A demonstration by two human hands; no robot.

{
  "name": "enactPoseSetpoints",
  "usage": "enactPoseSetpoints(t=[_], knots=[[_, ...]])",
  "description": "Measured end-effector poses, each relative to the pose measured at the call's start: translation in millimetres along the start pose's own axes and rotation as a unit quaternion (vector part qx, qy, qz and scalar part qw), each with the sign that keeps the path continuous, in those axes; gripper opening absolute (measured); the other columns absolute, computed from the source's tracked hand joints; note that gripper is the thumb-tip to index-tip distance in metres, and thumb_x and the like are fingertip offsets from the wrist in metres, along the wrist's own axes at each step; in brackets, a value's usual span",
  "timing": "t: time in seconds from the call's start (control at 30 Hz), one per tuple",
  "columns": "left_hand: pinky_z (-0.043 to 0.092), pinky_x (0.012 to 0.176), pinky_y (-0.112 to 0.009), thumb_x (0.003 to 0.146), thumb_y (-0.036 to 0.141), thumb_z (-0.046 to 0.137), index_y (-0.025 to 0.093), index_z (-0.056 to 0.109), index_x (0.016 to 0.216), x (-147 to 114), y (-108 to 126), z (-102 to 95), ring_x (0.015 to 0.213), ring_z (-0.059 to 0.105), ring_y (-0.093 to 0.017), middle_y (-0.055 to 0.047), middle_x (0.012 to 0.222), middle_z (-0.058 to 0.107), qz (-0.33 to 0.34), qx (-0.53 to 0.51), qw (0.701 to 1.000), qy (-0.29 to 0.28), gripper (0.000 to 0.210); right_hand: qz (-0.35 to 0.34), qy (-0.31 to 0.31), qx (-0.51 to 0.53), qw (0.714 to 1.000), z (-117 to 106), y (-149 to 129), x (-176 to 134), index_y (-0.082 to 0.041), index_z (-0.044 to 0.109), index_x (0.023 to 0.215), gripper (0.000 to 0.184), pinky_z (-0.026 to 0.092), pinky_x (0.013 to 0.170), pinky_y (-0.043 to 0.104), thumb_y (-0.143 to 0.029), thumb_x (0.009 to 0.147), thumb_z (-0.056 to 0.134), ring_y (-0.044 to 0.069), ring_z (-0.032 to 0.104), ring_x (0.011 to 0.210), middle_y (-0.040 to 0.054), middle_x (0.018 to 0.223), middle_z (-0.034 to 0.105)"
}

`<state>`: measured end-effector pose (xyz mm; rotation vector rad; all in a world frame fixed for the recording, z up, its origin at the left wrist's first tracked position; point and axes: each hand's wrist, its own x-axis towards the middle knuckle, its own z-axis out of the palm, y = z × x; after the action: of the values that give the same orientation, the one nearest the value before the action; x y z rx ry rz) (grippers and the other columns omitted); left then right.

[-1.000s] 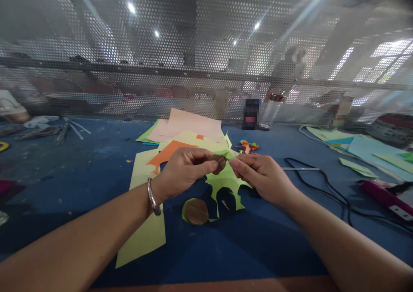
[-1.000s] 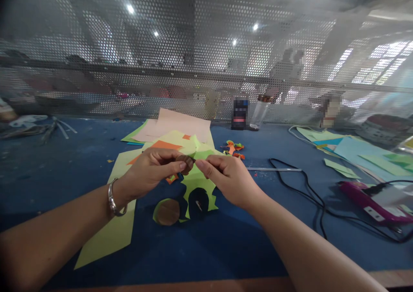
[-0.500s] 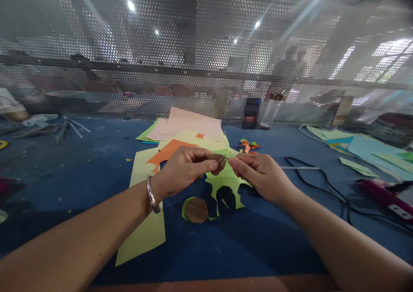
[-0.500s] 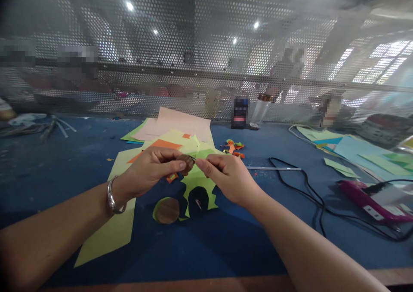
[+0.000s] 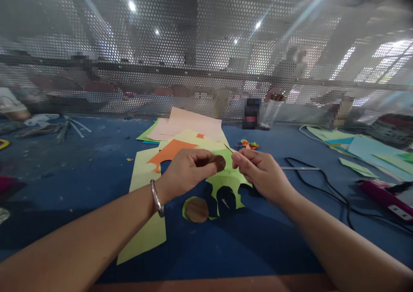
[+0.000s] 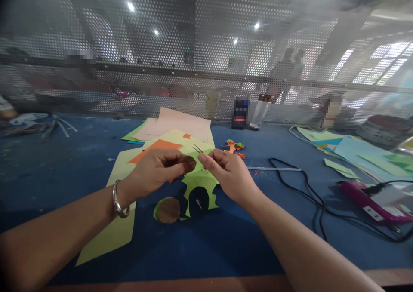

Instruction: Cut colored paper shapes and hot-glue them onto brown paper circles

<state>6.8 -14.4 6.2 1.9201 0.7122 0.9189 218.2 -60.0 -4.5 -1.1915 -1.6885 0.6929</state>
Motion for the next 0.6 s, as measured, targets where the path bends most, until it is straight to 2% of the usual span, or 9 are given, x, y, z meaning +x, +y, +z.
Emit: enactPoseSetpoints(t=[0.17,0.3,0.4,0.5,0.6], knots=[[0.042,0.059,-0.022,0.084,0.028,0.067,0.016,0.074,0.079,-3.0,3.4,2.0,0.064,0.053,-0.011,0.000,0.070,0.063,0.016,0.057,0.998,-0.027,0.015,0.012,-0.005,-0.011,1.000,2.9,-6.0,-0.1,-0.018,0.064,0.082,0.034,0.024,0.049,0.026,-0.051,0.086,0.073,0.009,0.031,0.054,-0.0061,0.061,0.039],[0.037,0.054,-0.021,0.082,0.022,0.066,0.016,0.073,0.081,-3.4,5.8,3.5,0.059,0.048,-0.009,0.003,0.066,0.059,-0.002,0.086,0.996,-0.031,0.009,0.003,-0.014,-0.008,1.000,4.8,-7.3,0.0,-0.018,0.064,0.081,0.029,0.027,0.050,0.026,-0.046,0.087,0.071,0.010,0.034,0.055,-0.0046,0.061,0.044],[0.040,0.056,-0.021,0.083,0.024,0.068,0.016,0.071,0.086,-2.1,4.9,3.9,0.061,0.051,-0.009,0.002,0.069,0.062,-0.001,0.047,0.999,-0.024,0.009,0.003,-0.014,-0.007,1.000,4.2,-6.0,0.1,-0.018,0.064,0.080,0.028,0.027,0.050,0.026,-0.045,0.086,0.071,0.010,0.034,0.055,-0.0047,0.061,0.043],[0.046,0.064,-0.023,0.085,0.027,0.069,0.016,0.070,0.092,-0.4,3.3,3.2,0.070,0.058,-0.011,-0.002,0.080,0.069,0.001,-0.020,1.000,-0.021,0.014,0.005,-0.019,-0.011,1.000,3.7,-5.3,-0.1,-0.019,0.064,0.081,0.027,0.027,0.050,0.026,-0.044,0.086,0.071,0.010,0.034,0.055,-0.0049,0.061,0.043],[0.050,0.069,-0.024,0.086,0.025,0.068,0.015,0.072,0.090,0.6,3.3,2.2,0.075,0.063,-0.012,-0.003,0.083,0.071,-0.008,-0.059,0.998,-0.010,0.011,-0.002,-0.021,-0.015,1.000,4.8,-6.6,-1.2,-0.018,0.063,0.081,0.028,0.028,0.050,0.026,-0.045,0.088,0.069,0.011,0.035,0.055,-0.0044,0.063,0.045]])
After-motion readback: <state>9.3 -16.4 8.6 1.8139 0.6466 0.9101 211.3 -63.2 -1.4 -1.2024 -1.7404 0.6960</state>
